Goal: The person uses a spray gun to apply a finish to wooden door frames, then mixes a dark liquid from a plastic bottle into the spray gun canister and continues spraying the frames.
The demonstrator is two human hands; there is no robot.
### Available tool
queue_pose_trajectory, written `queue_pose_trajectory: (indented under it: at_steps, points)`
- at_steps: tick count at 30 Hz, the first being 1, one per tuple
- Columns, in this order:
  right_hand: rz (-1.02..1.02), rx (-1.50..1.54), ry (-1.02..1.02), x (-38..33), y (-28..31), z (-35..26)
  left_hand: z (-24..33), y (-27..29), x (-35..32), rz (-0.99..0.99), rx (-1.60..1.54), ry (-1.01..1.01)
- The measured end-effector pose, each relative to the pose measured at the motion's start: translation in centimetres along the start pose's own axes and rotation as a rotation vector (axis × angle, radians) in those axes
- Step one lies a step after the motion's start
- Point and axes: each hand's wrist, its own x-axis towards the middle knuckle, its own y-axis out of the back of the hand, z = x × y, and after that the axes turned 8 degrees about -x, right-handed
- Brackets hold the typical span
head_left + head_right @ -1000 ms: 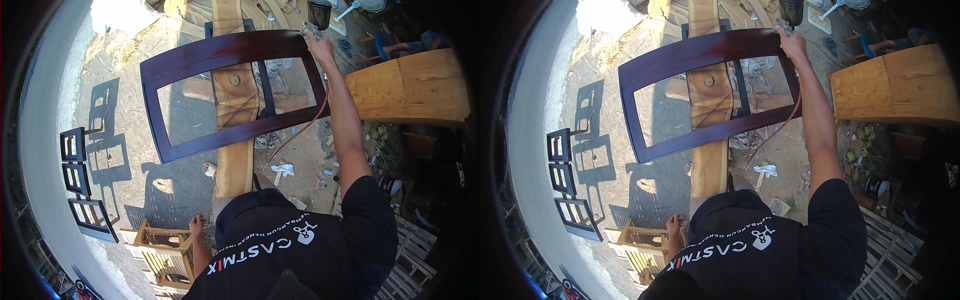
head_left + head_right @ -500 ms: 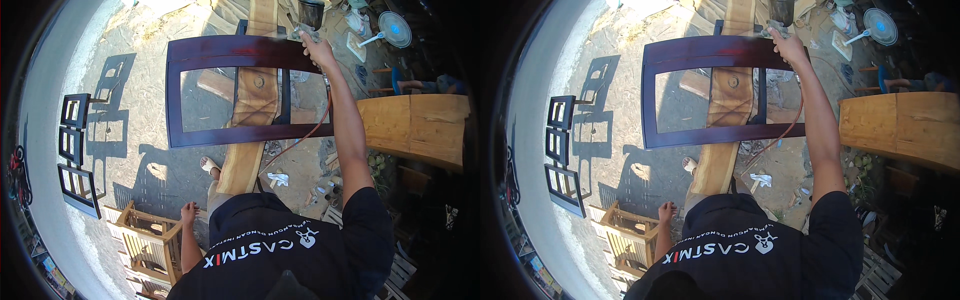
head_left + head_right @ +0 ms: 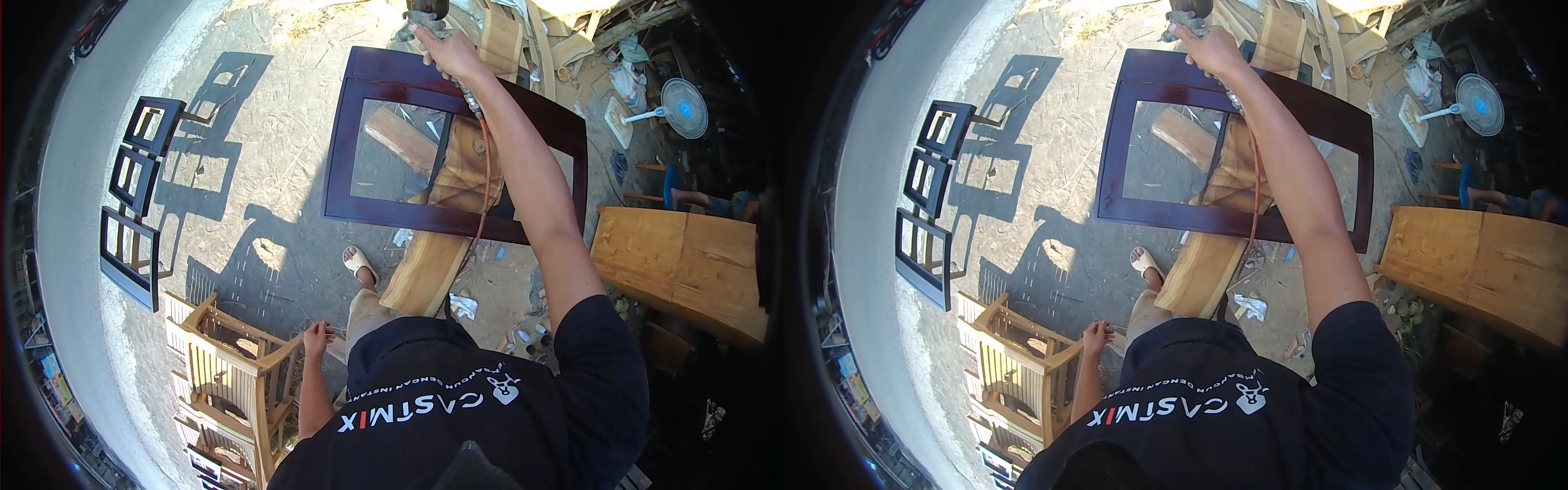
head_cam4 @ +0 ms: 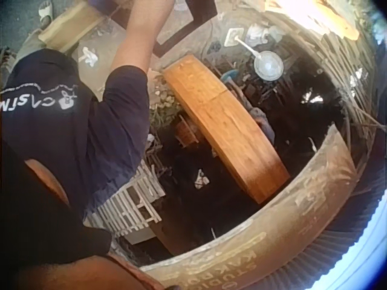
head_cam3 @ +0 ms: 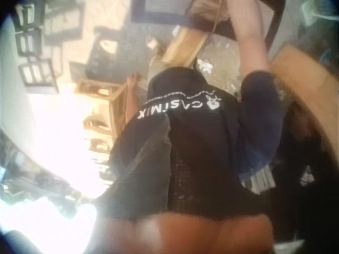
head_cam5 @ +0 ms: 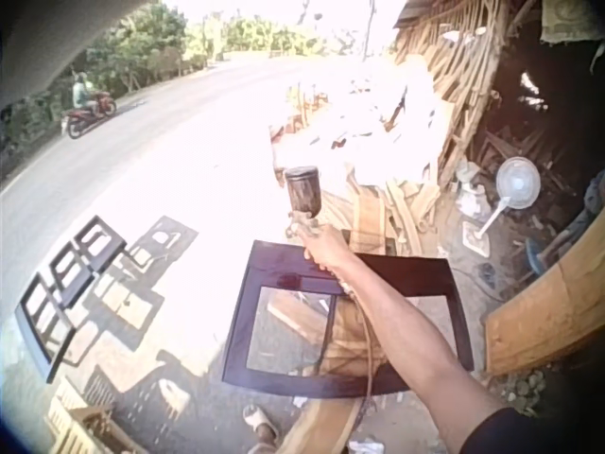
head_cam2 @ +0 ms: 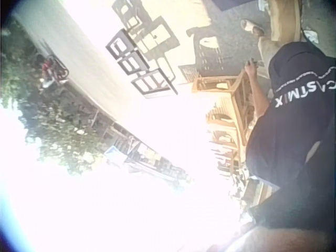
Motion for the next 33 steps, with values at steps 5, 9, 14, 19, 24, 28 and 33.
queue_pose_trajectory:
  at_steps: [5, 9, 14, 19, 24, 28, 33]
  points:
    - [-0.093, 0.033, 0.079, -1.6, -2.3, -1.5, -1.2, 1.5, -0.2, 0.006, -0.02, 0.015]
    - [-0.065, -0.044, -0.018, -5.4, -1.3, 0.6, -1.6, 2.2, 0.0, -0.011, 0.01, 0.056]
    - [0.093, -0.046, -0.146, -10.8, 4.2, 6.4, 0.0, 1.3, 1.4, -0.071, 0.111, 0.012]
    - [0.275, -0.137, -0.275, -14.8, 9.4, 14.9, 0.5, 0.6, 1.8, -0.109, 0.107, 0.045]
    - [0.497, -0.155, -0.459, -18.9, 15.5, 23.3, 2.4, -0.1, 2.2, -0.132, 0.181, 0.058]
    - [0.579, -0.206, -0.553, -19.9, 19.6, 28.7, 3.0, -0.4, 2.0, -0.134, 0.206, 0.051]
    - [0.726, -0.341, -0.508, -18.2, 22.9, 34.2, 4.5, -2.1, 1.7, -0.137, 0.261, 0.058]
